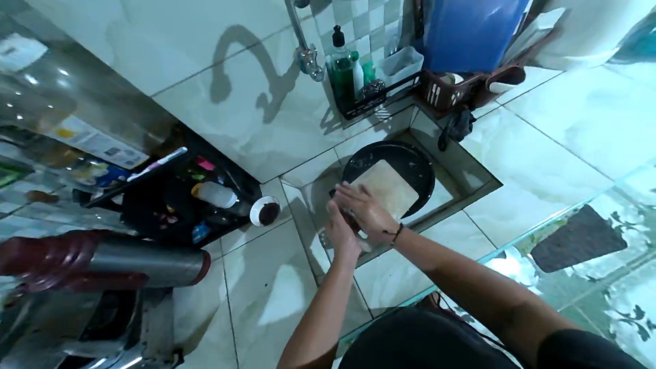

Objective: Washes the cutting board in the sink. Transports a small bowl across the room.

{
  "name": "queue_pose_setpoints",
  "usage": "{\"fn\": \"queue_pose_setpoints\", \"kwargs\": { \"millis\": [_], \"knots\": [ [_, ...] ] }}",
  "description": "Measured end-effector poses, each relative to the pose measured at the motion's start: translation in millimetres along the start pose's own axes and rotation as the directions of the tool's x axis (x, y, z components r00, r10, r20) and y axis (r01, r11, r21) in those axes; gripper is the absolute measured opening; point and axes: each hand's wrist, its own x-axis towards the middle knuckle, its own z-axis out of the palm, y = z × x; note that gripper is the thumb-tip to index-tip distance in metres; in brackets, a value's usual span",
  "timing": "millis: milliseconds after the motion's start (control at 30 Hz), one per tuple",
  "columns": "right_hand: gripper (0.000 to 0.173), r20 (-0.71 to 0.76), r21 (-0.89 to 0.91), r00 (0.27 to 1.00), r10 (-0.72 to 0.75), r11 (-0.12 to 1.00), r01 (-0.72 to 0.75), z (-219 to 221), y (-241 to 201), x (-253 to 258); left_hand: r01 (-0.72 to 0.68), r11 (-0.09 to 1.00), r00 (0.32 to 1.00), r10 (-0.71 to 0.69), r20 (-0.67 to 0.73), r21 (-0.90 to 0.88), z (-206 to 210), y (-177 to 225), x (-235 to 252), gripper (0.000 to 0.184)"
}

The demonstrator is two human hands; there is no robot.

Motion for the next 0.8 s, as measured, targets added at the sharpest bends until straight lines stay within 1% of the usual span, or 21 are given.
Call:
{"fn": "queue_pose_setpoints", "kwargs": {
  "millis": [33, 67, 133, 167, 233, 267, 300, 333, 367, 400, 467, 500, 533, 567, 600, 633, 667, 700, 733, 800],
  "knots": [
    [0.043, -0.026, -0.029, 0.999, 0.036, 0.999, -0.037, -4.6, 5.7, 7.4, -0.018, 1.0, 1.0, 0.017, -0.019, -0.006, 3.0, -0.2, -0.7, 0.051],
    [0.041, -0.051, -0.057, 0.994, 0.094, 0.994, -0.097, -9.2, 10.7, 12.7, -0.029, 1.0, 0.999, 0.029, -0.019, -0.003, 3.4, -1.1, -2.4, 0.049],
    [0.034, -0.111, -0.058, 0.96, 0.257, 0.963, -0.264, -17.7, 24.5, 22.0, -0.047, 0.999, 0.999, 0.047, 0.013, 0.02, 3.0, -1.1, -7.0, 0.051],
    [0.032, -0.153, -0.044, 0.926, 0.344, 0.934, -0.354, -19.9, 33.0, 25.1, -0.048, 0.998, 0.999, 0.047, 0.026, 0.029, 3.5, -1.3, -9.6, 0.052],
    [0.029, -0.147, -0.009, 0.83, 0.537, 0.839, -0.544, -27.5, 36.7, 29.2, -0.061, 0.997, 0.998, 0.059, 0.038, 0.047, 5.0, -2.6, -13.4, 0.053],
    [0.028, -0.145, 0.024, 0.816, 0.559, 0.827, -0.562, -28.0, 33.9, 27.9, -0.072, 0.996, 0.997, 0.07, 0.042, 0.058, 4.8, -2.9, -13.4, 0.053],
    [0.029, -0.153, 0.057, 0.844, 0.515, 0.857, -0.512, -24.3, 28.8, 22.8, -0.088, 0.993, 0.995, 0.084, 0.045, 0.083, 3.9, -2.3, -12.3, 0.054],
    [0.032, -0.156, 0.073, 0.891, 0.427, 0.904, -0.42, -18.5, 22.0, 16.0, -0.111, 0.987, 0.993, 0.105, 0.054, 0.113, 3.2, -1.2, -10.0, 0.054],
    [0.038, -0.142, 0.082, 0.93, 0.338, 0.941, -0.329, -13.1, 14.3, 10.0, -0.134, 0.98, 0.99, 0.126, 0.066, 0.146, 2.5, -0.1, -8.1, 0.054],
    [0.041, -0.137, 0.081, 0.956, 0.259, 0.965, -0.249, -8.0, 7.9, 4.2, -0.154, 0.974, 0.987, 0.142, 0.08, 0.168, 0.5, -0.3, -7.1, 0.055],
    [0.037, -0.148, 0.042, 0.98, 0.133, 0.991, -0.129, -4.2, 9.7, -1.2, -0.235, 0.944, 0.97, 0.213, 0.116, 0.23, -0.4, -1.9, -6.2, 0.056],
    [0.034, -0.152, 0.011, 0.982, 0.114, 0.993, -0.114, -5.6, 17.0, -0.9, -0.263, 0.933, 0.963, 0.236, 0.133, 0.246, -0.4, -1.4, -8.0, 0.056],
    [0.033, -0.161, -0.029, 0.978, 0.136, 0.989, -0.142, -8.0, 26.3, 0.0, -0.279, 0.928, 0.958, 0.25, 0.142, 0.247, 0.0, -0.7, -10.9, 0.055],
    [0.033, -0.165, -0.053, 0.964, 0.207, 0.974, -0.219, -12.9, 36.6, 2.9, -0.29, 0.927, 0.954, 0.261, 0.148, 0.238, 1.3, 0.3, -13.9, 0.054],
    [0.035, -0.156, -0.035, 0.932, 0.327, 0.941, -0.336, -20.6, 45.6, 5.7, -0.305, 0.925, 0.949, 0.274, 0.156, 0.227, 2.0, 1.1, -17.8, 0.053],
    [0.038, -0.157, 0.013, 0.872, 0.463, 0.884, -0.467, -29.2, 53.8, 8.9, -0.326, 0.92, 0.941, 0.294, 0.168, 0.218, 2.4, 2.2, -21.7, 0.052],
    [0.04, -0.183, 0.076, 0.79, 0.586, 0.809, -0.583, -36.5, 61.8, 12.3, -0.354, 0.91, 0.929, 0.318, 0.188, 0.214, 2.3, 3.2, -25.6, 0.05],
    [0.042, -0.201, 0.171, 0.692, 0.693, 0.72, -0.672, -43.4, 65.8, 15.3, -0.4, 0.891, 0.909, 0.354, 0.222, 0.216, 1.8, 3.7, -29.3, 0.048],
    [0.044, -0.232, 0.264, 0.6, 0.765, 0.643, -0.719, -49.3, 67.3, 18.3, -0.458, 0.859, 0.878, 0.397, 0.268, 0.228, 0.9, 3.5, -32.4, 0.046],
    [0.053, -0.28, 0.464, 0.422, 0.862, 0.506, -0.727, -63.0, 65.1, 25.2, -0.592, 0.763, 0.789, 0.481, 0.384, 0.26, -5.3, -0.7, -34.5, 0.041]
  ]
}}
